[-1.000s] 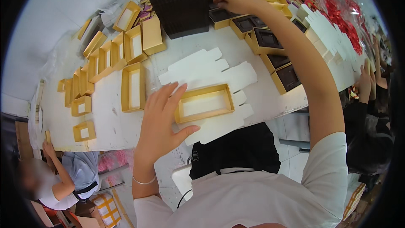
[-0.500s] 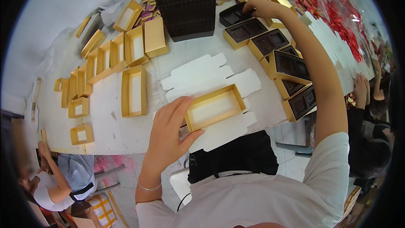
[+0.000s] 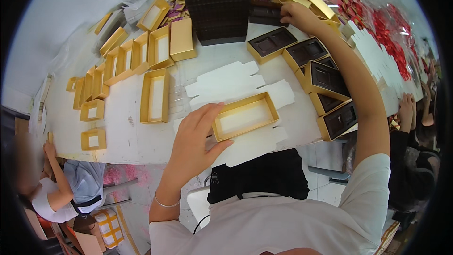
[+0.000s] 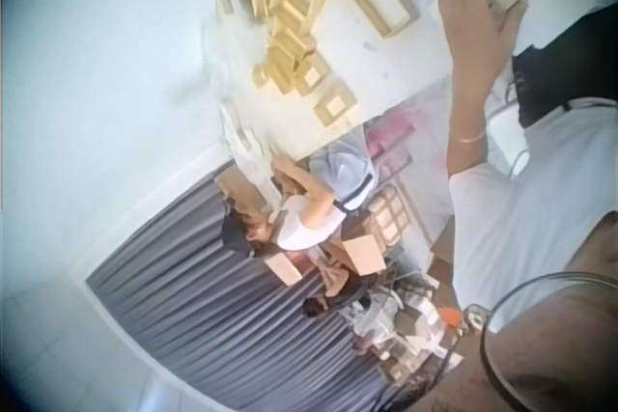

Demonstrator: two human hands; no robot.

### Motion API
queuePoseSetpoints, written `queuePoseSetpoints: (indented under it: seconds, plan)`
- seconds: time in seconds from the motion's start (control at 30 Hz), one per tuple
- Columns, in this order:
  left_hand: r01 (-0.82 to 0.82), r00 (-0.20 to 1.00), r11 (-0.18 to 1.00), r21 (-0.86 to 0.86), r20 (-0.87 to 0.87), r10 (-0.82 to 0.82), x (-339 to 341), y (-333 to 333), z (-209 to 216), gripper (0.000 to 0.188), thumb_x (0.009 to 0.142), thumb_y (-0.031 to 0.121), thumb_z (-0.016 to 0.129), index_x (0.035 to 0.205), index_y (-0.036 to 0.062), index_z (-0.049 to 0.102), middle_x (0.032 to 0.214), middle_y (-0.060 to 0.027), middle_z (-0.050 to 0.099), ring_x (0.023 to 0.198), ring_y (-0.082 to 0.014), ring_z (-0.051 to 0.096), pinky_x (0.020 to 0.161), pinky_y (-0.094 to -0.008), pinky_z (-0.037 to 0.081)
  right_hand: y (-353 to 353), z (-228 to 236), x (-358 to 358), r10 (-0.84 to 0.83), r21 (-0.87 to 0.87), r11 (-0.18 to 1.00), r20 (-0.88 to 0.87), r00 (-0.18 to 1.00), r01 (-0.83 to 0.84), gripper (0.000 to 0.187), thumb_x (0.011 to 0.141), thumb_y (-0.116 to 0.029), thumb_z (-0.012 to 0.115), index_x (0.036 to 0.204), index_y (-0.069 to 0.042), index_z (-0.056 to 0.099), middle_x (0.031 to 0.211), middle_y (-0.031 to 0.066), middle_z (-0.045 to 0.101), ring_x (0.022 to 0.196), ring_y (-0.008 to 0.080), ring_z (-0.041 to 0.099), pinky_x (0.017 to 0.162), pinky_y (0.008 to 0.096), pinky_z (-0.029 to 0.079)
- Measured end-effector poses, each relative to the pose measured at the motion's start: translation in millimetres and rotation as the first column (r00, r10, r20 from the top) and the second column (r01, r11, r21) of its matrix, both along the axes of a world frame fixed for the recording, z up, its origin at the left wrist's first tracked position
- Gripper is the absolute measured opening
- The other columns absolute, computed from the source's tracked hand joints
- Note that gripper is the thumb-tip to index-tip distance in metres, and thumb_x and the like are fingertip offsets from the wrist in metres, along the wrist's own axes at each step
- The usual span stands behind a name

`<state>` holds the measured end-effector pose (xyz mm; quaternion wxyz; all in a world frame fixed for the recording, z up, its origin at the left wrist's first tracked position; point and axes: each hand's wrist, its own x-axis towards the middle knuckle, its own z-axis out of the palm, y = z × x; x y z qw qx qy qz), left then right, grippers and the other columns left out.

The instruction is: The person folds flat cardboard pieces into small rectangular boxes and inserts black plastic trays into them. The person repeatedly picks up a flat piece, folds the sides, and places a tray inside before setting the completed box aside.

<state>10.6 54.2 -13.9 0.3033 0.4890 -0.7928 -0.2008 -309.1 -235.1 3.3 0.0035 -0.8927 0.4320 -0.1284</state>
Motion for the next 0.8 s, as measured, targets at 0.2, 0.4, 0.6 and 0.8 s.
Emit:
queuePoseSetpoints:
  seconds: [0.2, 0.4, 0.6, 0.8]
  plan:
    - [0.009, 1.000, 0.999, 0.036, -0.023, -0.008, -1, -2, 0, 0.074, 0.068, 0.015, 0.081, 0.133, 0.0050, 0.049, 0.125, -0.0149, 0.056, 0.115, -0.0327, 0.051, 0.099, -0.0388, 0.040, 8, 36, -20, -0.165, -0.049, 0.982, 0.248, 0.955, 0.182, 0.025, 0.094, -0.023, 0.058, 0.107, -0.001, 0.063, 0.096, 0.0104, 0.067, 0.086, 0.0163, 0.062, 0.079, 0.0306, 0.049]
    - [0.034, 0.993, 0.997, 0.068, -0.112, -0.026, -4, 6, -1, 0.081, 0.066, 0.016, 0.082, 0.137, 0.0070, 0.045, 0.125, -0.0124, 0.057, 0.112, -0.0303, 0.052, 0.096, -0.0380, 0.041, 154, 87, -6, -0.332, 0.630, 0.739, 0.648, 0.686, -0.238, 0.037, 0.087, -0.033, 0.063, 0.110, -0.004, 0.061, 0.100, 0.0066, 0.061, 0.089, 0.0179, 0.058, 0.078, 0.0312, 0.046]
    - [0.058, 0.996, 0.995, 0.086, -0.074, -0.052, -11, 5, 6, 0.086, 0.065, 0.015, 0.083, 0.141, 0.0097, 0.043, 0.122, -0.0099, 0.059, 0.092, -0.0252, 0.054, 0.083, -0.0327, 0.046, 205, 43, 66, -0.182, 0.861, 0.482, 0.278, 0.943, -0.161, 0.031, 0.084, -0.036, 0.069, 0.091, -0.007, 0.061, 0.068, -0.0029, 0.046, 0.068, 0.0080, 0.046, 0.062, 0.0237, 0.038]
    - [0.116, 0.979, 0.974, 0.195, -0.189, -0.079, -11, -2, 5, 0.070, 0.067, 0.010, 0.081, 0.130, 0.0067, 0.051, 0.117, -0.0066, 0.056, 0.081, -0.0158, 0.051, 0.070, -0.0261, 0.044, 226, 18, 77, 0.256, 0.076, 0.956, 0.262, 0.931, -0.284, 0.037, 0.083, -0.029, 0.070, 0.113, -0.009, 0.061, 0.103, 0.0107, 0.054, 0.087, 0.0228, 0.057, 0.074, 0.0326, 0.046]
